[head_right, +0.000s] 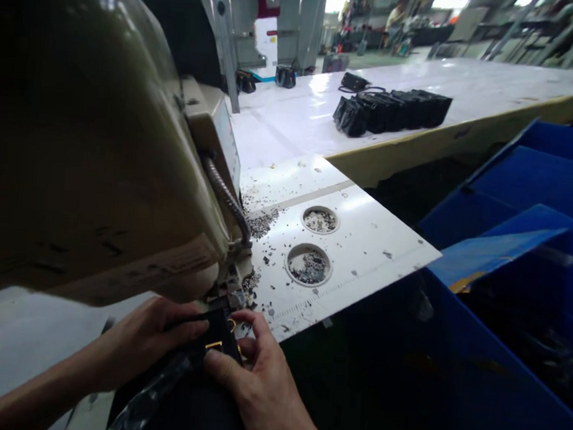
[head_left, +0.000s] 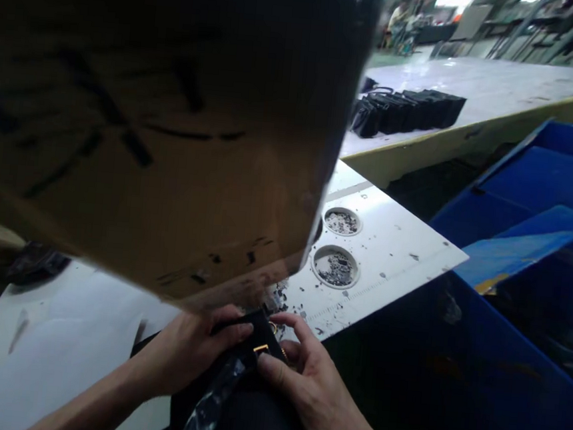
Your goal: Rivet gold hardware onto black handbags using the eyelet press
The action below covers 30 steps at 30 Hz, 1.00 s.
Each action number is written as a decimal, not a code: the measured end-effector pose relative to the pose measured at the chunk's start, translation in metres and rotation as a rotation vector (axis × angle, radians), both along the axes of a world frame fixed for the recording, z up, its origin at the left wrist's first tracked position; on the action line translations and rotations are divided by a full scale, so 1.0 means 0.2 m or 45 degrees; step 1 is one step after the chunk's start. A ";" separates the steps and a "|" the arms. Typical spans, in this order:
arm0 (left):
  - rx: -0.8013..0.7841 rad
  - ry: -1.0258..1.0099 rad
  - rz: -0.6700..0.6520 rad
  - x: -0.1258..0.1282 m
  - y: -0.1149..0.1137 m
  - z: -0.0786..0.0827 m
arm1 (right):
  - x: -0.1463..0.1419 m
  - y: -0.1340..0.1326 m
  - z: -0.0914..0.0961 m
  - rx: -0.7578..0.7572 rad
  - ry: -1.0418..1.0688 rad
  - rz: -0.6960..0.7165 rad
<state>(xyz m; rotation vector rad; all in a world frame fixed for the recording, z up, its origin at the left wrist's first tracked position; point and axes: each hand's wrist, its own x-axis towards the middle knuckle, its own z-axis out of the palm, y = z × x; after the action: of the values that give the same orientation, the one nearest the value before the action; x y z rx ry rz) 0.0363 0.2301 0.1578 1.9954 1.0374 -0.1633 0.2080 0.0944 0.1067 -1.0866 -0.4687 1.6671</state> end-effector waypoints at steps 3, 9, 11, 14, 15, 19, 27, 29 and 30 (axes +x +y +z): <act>0.008 0.032 0.011 0.00 -0.01 0.00 | 0.01 -0.01 0.00 0.029 -0.078 -0.007; 0.003 0.004 -0.006 0.01 -0.02 0.00 | 0.02 -0.02 0.00 0.037 -0.155 -0.004; 0.020 0.024 0.003 0.03 -0.02 0.02 | 0.03 -0.02 0.00 0.047 -0.218 0.000; 0.065 0.045 0.024 0.05 -0.01 0.03 | 0.05 0.01 0.00 0.066 -0.343 0.023; 0.082 0.049 0.025 0.06 -0.01 0.03 | 0.06 0.02 0.00 0.067 -0.373 0.035; 0.100 0.079 0.035 0.06 0.02 0.00 | 0.07 0.05 -0.03 0.026 -0.329 0.075; -0.009 0.012 0.150 0.06 0.07 -0.01 | 0.07 0.08 -0.05 -0.074 -0.136 0.129; -0.058 -0.063 0.115 0.05 0.08 -0.01 | 0.06 0.09 -0.05 -0.100 -0.136 0.134; -0.069 -0.130 0.092 0.04 0.09 -0.02 | 0.05 0.09 -0.04 -0.114 -0.147 0.134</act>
<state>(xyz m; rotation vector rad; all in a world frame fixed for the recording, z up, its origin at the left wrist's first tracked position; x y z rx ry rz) 0.0447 0.2487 0.1535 1.8951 1.0274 -0.0499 0.2180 0.1133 0.0979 -1.2476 -0.5374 1.7375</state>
